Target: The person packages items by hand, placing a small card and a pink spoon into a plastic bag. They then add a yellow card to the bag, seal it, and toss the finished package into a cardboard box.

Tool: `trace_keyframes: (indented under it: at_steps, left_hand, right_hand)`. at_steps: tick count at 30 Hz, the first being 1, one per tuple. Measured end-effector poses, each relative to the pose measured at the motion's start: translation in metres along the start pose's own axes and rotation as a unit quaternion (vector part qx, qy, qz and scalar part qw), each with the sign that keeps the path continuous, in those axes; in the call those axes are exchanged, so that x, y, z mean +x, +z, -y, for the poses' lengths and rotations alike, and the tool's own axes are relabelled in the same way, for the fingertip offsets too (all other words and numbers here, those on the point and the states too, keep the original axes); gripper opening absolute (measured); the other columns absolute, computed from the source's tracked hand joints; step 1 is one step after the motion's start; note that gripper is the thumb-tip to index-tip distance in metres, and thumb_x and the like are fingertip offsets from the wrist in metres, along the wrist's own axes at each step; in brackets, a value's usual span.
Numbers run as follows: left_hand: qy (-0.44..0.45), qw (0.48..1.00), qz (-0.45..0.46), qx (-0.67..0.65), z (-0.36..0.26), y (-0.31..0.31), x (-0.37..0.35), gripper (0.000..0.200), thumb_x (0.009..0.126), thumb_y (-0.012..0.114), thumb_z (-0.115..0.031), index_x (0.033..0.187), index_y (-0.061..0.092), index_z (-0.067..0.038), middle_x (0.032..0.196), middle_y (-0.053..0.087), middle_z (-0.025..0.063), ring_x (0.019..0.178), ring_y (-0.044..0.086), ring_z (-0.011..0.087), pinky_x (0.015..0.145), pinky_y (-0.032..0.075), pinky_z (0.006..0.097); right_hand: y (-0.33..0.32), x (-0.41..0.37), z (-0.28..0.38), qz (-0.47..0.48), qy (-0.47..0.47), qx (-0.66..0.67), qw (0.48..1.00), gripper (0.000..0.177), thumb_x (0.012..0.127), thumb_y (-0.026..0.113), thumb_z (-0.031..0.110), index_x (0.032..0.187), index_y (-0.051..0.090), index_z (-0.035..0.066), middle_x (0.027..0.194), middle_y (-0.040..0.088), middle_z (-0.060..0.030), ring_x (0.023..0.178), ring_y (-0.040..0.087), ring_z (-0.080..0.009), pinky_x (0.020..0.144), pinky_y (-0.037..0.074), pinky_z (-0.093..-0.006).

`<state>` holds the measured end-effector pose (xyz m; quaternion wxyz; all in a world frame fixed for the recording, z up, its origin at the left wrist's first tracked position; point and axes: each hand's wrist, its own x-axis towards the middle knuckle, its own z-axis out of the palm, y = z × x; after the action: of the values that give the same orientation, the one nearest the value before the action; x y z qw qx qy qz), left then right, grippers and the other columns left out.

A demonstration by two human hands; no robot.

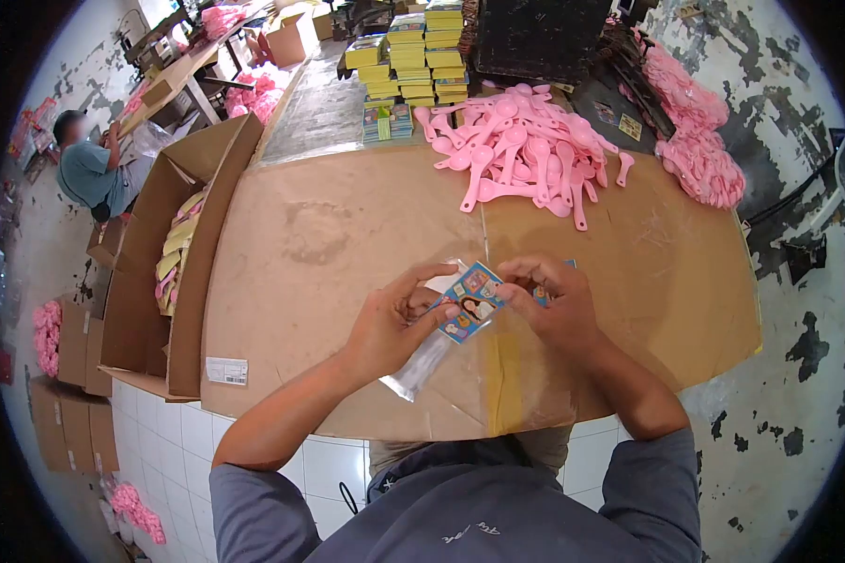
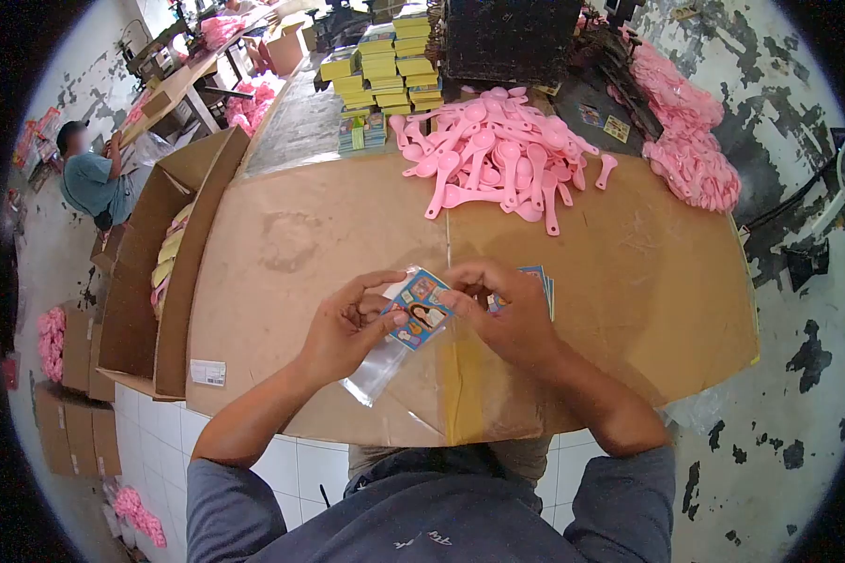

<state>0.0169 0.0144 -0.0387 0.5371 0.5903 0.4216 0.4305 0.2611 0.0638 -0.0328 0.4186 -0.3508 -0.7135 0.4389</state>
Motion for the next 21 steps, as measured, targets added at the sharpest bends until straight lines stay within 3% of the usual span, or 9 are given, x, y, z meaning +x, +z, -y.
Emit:
trace_keyframes:
  at_steps: [3, 6, 8, 10, 12, 18, 21]
  left_hand:
    - [0.007, 1.000, -0.013, -0.015, 0.001, 0.001, 0.001, 0.044, 0.100, 0.066, 0.000, 0.141, 0.053, -0.001, 0.101, 0.077, 0.0110, 0.091, 0.069, 0.0084, 0.076, 0.055, 0.0239]
    - [-0.011, 1.000, -0.012, 0.002, 0.002, -0.001, 0.000, 0.041, 0.100, 0.065, -0.002, 0.140, 0.054, 0.000, 0.103, 0.077, 0.0117, 0.090, 0.070, 0.0086, 0.074, 0.055, 0.0234]
    - [-0.016, 1.000, -0.020, 0.001, 0.003, -0.003, 0.001, 0.040, 0.101, 0.065, -0.004, 0.139, 0.054, 0.000, 0.105, 0.077, 0.0122, 0.089, 0.070, 0.0087, 0.073, 0.055, 0.0234]
    - [-0.028, 0.999, -0.024, 0.002, 0.003, -0.007, 0.001, 0.039, 0.102, 0.064, -0.005, 0.139, 0.054, -0.001, 0.106, 0.077, 0.0126, 0.089, 0.070, 0.0090, 0.073, 0.055, 0.0235]
    - [-0.029, 0.999, -0.021, -0.008, 0.006, -0.007, 0.001, 0.037, 0.102, 0.064, -0.006, 0.138, 0.055, -0.001, 0.107, 0.077, 0.0126, 0.089, 0.070, 0.0090, 0.073, 0.055, 0.0234]
    - [-0.022, 0.999, 0.003, -0.034, 0.009, -0.007, 0.002, 0.036, 0.102, 0.064, -0.006, 0.136, 0.056, 0.000, 0.107, 0.076, 0.0120, 0.089, 0.070, 0.0090, 0.074, 0.056, 0.0234]
    - [-0.020, 0.998, 0.002, -0.053, 0.006, -0.009, 0.003, 0.036, 0.101, 0.066, -0.005, 0.135, 0.057, 0.000, 0.106, 0.076, 0.0114, 0.091, 0.070, 0.0090, 0.076, 0.056, 0.0231]
  right_hand:
    - [0.001, 0.000, 0.004, 0.090, -0.100, -0.125, 0.983, 0.018, 0.095, 0.072, 0.011, 0.111, 0.072, 0.005, 0.100, 0.072, -0.0066, 0.080, 0.067, -0.0160, 0.072, 0.054, -0.0309]
    - [-0.004, 0.013, 0.000, 0.170, -0.195, -0.116, 0.959, 0.013, 0.096, 0.068, 0.012, 0.106, 0.071, 0.004, 0.107, 0.072, -0.0099, 0.089, 0.068, -0.0199, 0.077, 0.055, -0.0350]
    - [-0.041, 0.023, -0.024, 0.074, -0.019, -0.087, 0.993, 0.015, 0.095, 0.069, 0.015, 0.103, 0.070, 0.003, 0.109, 0.070, -0.0122, 0.100, 0.067, -0.0240, 0.086, 0.053, -0.0378]
    - [-0.070, 0.048, -0.027, -0.122, 0.082, -0.232, 0.961, 0.018, 0.092, 0.072, 0.018, 0.104, 0.068, 0.005, 0.108, 0.067, -0.0128, 0.104, 0.065, -0.0266, 0.089, 0.052, -0.0394]
    - [-0.104, 0.054, -0.060, -0.151, 0.004, -0.452, 0.879, 0.024, 0.090, 0.072, 0.019, 0.109, 0.065, 0.006, 0.105, 0.065, -0.0133, 0.098, 0.065, -0.0291, 0.087, 0.053, -0.0405]
    - [-0.111, 0.057, -0.073, -0.158, 0.092, -0.357, 0.916, 0.027, 0.088, 0.072, 0.010, 0.113, 0.063, 0.003, 0.108, 0.063, -0.0135, 0.094, 0.066, -0.0293, 0.082, 0.054, -0.0404]
    - [-0.118, 0.052, -0.078, -0.229, -0.032, -0.336, 0.913, 0.027, 0.090, 0.068, 0.002, 0.116, 0.063, 0.002, 0.104, 0.063, -0.0127, 0.091, 0.067, -0.0249, 0.076, 0.054, -0.0363]
